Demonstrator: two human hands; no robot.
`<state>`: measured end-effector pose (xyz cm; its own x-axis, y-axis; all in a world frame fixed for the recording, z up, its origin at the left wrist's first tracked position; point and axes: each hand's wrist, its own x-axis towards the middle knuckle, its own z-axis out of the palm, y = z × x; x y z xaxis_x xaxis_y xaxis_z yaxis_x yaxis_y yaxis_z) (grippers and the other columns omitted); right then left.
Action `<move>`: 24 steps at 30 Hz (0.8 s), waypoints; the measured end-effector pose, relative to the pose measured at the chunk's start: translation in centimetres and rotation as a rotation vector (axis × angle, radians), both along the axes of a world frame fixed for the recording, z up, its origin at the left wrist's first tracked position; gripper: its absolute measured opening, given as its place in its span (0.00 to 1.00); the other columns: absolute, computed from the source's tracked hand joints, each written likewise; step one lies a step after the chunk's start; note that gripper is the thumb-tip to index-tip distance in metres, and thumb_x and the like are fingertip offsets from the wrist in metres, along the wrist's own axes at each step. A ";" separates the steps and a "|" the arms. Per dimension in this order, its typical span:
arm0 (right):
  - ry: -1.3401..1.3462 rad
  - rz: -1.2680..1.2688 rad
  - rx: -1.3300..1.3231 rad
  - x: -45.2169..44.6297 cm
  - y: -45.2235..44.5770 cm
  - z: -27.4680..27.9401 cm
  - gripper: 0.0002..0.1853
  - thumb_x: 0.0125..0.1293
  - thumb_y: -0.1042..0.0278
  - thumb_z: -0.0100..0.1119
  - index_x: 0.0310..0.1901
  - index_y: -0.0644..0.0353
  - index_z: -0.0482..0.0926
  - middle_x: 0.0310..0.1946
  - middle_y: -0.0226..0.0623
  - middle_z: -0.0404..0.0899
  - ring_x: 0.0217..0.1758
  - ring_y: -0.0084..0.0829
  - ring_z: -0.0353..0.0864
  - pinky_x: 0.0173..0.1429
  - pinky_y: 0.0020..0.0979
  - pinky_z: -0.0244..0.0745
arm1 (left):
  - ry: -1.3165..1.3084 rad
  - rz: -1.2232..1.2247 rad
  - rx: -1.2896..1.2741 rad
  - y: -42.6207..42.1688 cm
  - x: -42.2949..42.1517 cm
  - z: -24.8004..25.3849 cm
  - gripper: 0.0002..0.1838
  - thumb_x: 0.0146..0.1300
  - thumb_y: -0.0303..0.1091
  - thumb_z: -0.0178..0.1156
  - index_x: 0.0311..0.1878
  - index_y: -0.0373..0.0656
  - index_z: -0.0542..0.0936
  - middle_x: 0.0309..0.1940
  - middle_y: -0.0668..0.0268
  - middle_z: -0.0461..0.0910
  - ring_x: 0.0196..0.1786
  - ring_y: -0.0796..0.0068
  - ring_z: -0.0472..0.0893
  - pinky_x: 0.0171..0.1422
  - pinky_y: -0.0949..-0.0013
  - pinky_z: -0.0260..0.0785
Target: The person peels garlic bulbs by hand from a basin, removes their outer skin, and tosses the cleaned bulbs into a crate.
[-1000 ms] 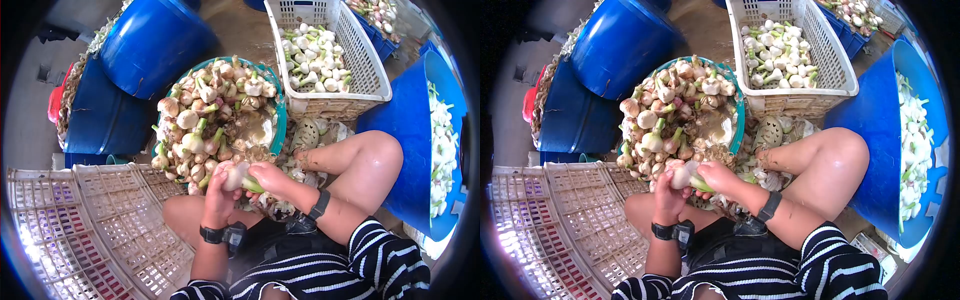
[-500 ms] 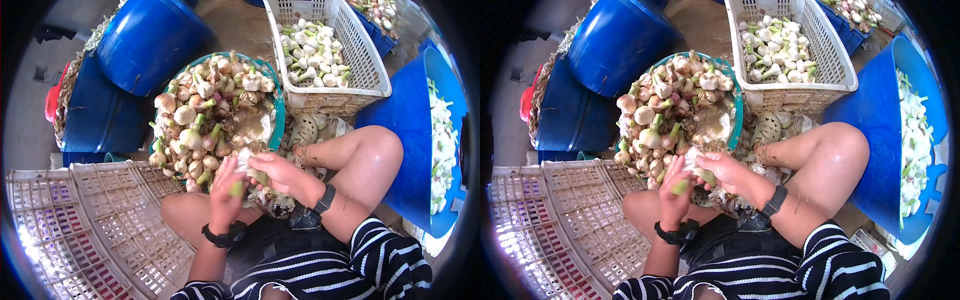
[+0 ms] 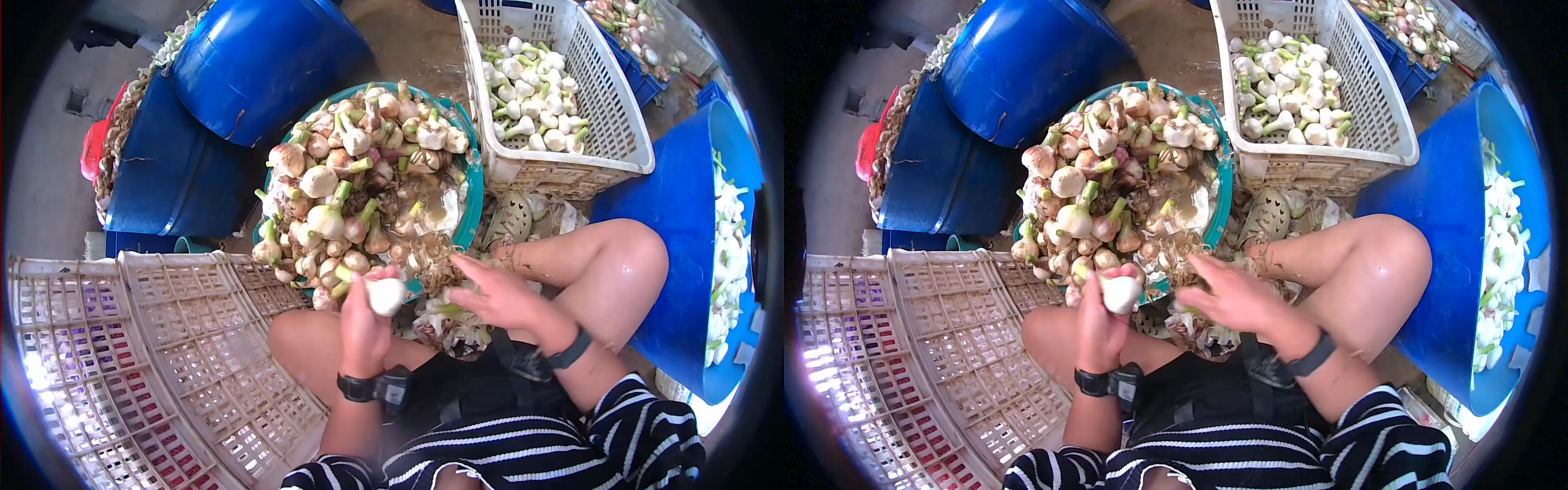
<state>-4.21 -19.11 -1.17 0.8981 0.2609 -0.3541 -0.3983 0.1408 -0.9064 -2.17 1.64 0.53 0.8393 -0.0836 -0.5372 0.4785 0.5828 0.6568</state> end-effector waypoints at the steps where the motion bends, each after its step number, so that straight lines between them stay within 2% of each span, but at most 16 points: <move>1: 0.133 -0.047 0.059 -0.1 2.1 0.0 0.26 0.67 0.47 0.42 0.52 0.63 0.69 0.42 0.42 0.77 0.42 0.35 0.78 0.44 0.35 0.75 | -0.083 -0.107 0.221 -0.9 0.0 0.4 0.24 0.69 0.49 0.37 0.50 0.35 0.70 0.48 0.57 0.75 0.52 0.63 0.75 0.55 0.62 0.70; 2: 0.267 -0.092 0.117 0.1 3.3 -0.4 0.27 0.67 0.45 0.41 0.53 0.63 0.69 0.42 0.42 0.77 0.43 0.36 0.78 0.45 0.36 0.75 | -0.066 -0.169 0.285 -2.0 0.2 1.0 0.27 0.70 0.49 0.32 0.53 0.32 0.68 0.51 0.56 0.73 0.54 0.64 0.74 0.57 0.63 0.67; 3: 0.580 -0.006 0.554 0.9 3.5 -1.1 0.32 0.66 0.39 0.35 0.56 0.62 0.65 0.47 0.49 0.74 0.44 0.39 0.78 0.43 0.39 0.77 | -0.186 -0.146 0.345 -2.5 0.5 0.6 0.27 0.69 0.48 0.42 0.57 0.32 0.67 0.53 0.56 0.71 0.56 0.68 0.71 0.58 0.65 0.65; 5: 0.505 0.000 1.191 2.3 2.4 -5.9 0.35 0.64 0.35 0.32 0.57 0.60 0.63 0.51 0.55 0.69 0.46 0.42 0.77 0.43 0.43 0.78 | -0.626 -0.202 1.109 -1.7 3.7 0.8 0.29 0.59 0.46 0.57 0.57 0.34 0.67 0.54 0.53 0.70 0.57 0.63 0.70 0.61 0.61 0.61; 7: 0.158 -0.102 1.318 5.6 -1.2 1.3 0.35 0.64 0.35 0.33 0.57 0.59 0.63 0.55 0.56 0.65 0.48 0.43 0.76 0.43 0.44 0.78 | -0.753 -0.062 1.979 1.1 8.0 0.3 0.35 0.44 0.45 0.67 0.54 0.35 0.70 0.51 0.51 0.72 0.54 0.57 0.72 0.59 0.57 0.61; 9: 0.039 -0.291 1.191 6.9 -3.0 4.3 0.35 0.63 0.34 0.35 0.57 0.60 0.63 0.56 0.55 0.64 0.51 0.43 0.74 0.45 0.46 0.78 | -0.464 -0.204 2.100 3.5 11.5 -1.1 0.33 0.39 0.45 0.68 0.49 0.37 0.73 0.46 0.50 0.75 0.49 0.54 0.72 0.56 0.55 0.61; 11: 0.156 -0.383 0.921 7.1 -2.1 2.7 0.33 0.64 0.38 0.40 0.60 0.58 0.60 0.58 0.50 0.63 0.50 0.40 0.74 0.44 0.40 0.77 | -0.398 -0.348 2.035 4.3 13.1 -2.0 0.32 0.37 0.44 0.68 0.47 0.37 0.73 0.43 0.51 0.75 0.48 0.54 0.72 0.55 0.55 0.61; 12: 0.173 -0.268 0.668 6.7 -1.4 1.5 0.31 0.65 0.42 0.42 0.60 0.58 0.61 0.57 0.47 0.66 0.49 0.39 0.75 0.44 0.38 0.76 | -0.322 -0.476 1.959 4.5 14.0 -2.6 0.31 0.36 0.43 0.68 0.45 0.38 0.73 0.41 0.52 0.76 0.47 0.54 0.72 0.53 0.56 0.62; 13: 0.190 -0.155 0.411 6.1 -0.6 0.6 0.29 0.66 0.46 0.44 0.60 0.59 0.62 0.56 0.43 0.68 0.48 0.37 0.75 0.44 0.35 0.75 | -0.536 -0.439 2.010 4.9 14.1 -3.4 0.30 0.35 0.39 0.67 0.45 0.39 0.73 0.40 0.54 0.75 0.48 0.54 0.72 0.54 0.57 0.62; 15: -0.080 -0.099 -0.013 5.4 1.9 0.5 0.23 0.67 0.55 0.46 0.57 0.63 0.67 0.50 0.38 0.73 0.47 0.33 0.75 0.44 0.33 0.74 | -0.965 -0.298 2.028 3.6 12.0 -1.7 0.28 0.34 0.33 0.67 0.44 0.39 0.72 0.40 0.55 0.75 0.46 0.55 0.73 0.54 0.58 0.63; 17: -0.682 -0.171 -0.631 5.7 3.0 0.8 0.18 0.66 0.60 0.46 0.51 0.65 0.72 0.42 0.46 0.77 0.42 0.32 0.77 0.42 0.28 0.71 | -1.052 -0.306 1.873 1.8 8.9 0.7 0.26 0.36 0.26 0.66 0.44 0.40 0.71 0.43 0.54 0.72 0.47 0.53 0.72 0.54 0.56 0.64; 20: -0.765 0.024 -0.788 5.9 4.1 2.5 0.16 0.66 0.60 0.46 0.46 0.64 0.73 0.36 0.48 0.77 0.37 0.39 0.77 0.40 0.32 0.71 | -1.308 -0.442 1.724 0.1 5.3 3.2 0.30 0.37 0.23 0.65 0.49 0.42 0.69 0.47 0.51 0.69 0.50 0.48 0.71 0.52 0.53 0.67; 21: -0.544 0.131 -0.577 5.8 4.3 2.7 0.15 0.66 0.59 0.46 0.41 0.64 0.73 0.32 0.47 0.77 0.35 0.42 0.77 0.38 0.35 0.71 | -1.414 -0.454 1.700 0.1 4.7 3.5 0.31 0.38 0.23 0.65 0.51 0.43 0.68 0.49 0.50 0.68 0.50 0.46 0.70 0.51 0.54 0.68; 22: -0.322 0.233 -0.366 5.7 4.6 2.9 0.15 0.65 0.59 0.45 0.37 0.64 0.73 0.28 0.46 0.77 0.32 0.45 0.77 0.36 0.38 0.71 | -1.370 -0.410 1.619 0.5 4.3 3.7 0.35 0.40 0.24 0.65 0.56 0.42 0.66 0.49 0.53 0.68 0.51 0.52 0.72 0.52 0.58 0.69; 23: -0.330 0.240 -0.367 5.3 4.5 2.9 0.15 0.65 0.59 0.45 0.37 0.64 0.73 0.28 0.46 0.77 0.32 0.45 0.77 0.36 0.38 0.71 | -1.368 -0.400 1.625 0.9 3.7 3.8 0.35 0.40 0.24 0.65 0.56 0.42 0.66 0.49 0.53 0.68 0.51 0.52 0.72 0.52 0.58 0.69; 24: -0.361 0.195 -0.417 4.7 4.4 2.9 0.15 0.65 0.59 0.45 0.33 0.64 0.72 0.25 0.45 0.76 0.30 0.45 0.77 0.35 0.39 0.70 | -1.049 -0.376 1.283 1.2 3.0 3.7 0.35 0.43 0.27 0.65 0.58 0.40 0.64 0.50 0.55 0.68 0.52 0.56 0.71 0.52 0.60 0.69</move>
<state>0.46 -14.74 1.69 0.9305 0.3374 -0.1425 -0.0365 -0.3018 -0.9527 0.79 2.85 4.25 0.8879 -0.3313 0.3190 -0.4579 -0.5716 0.6809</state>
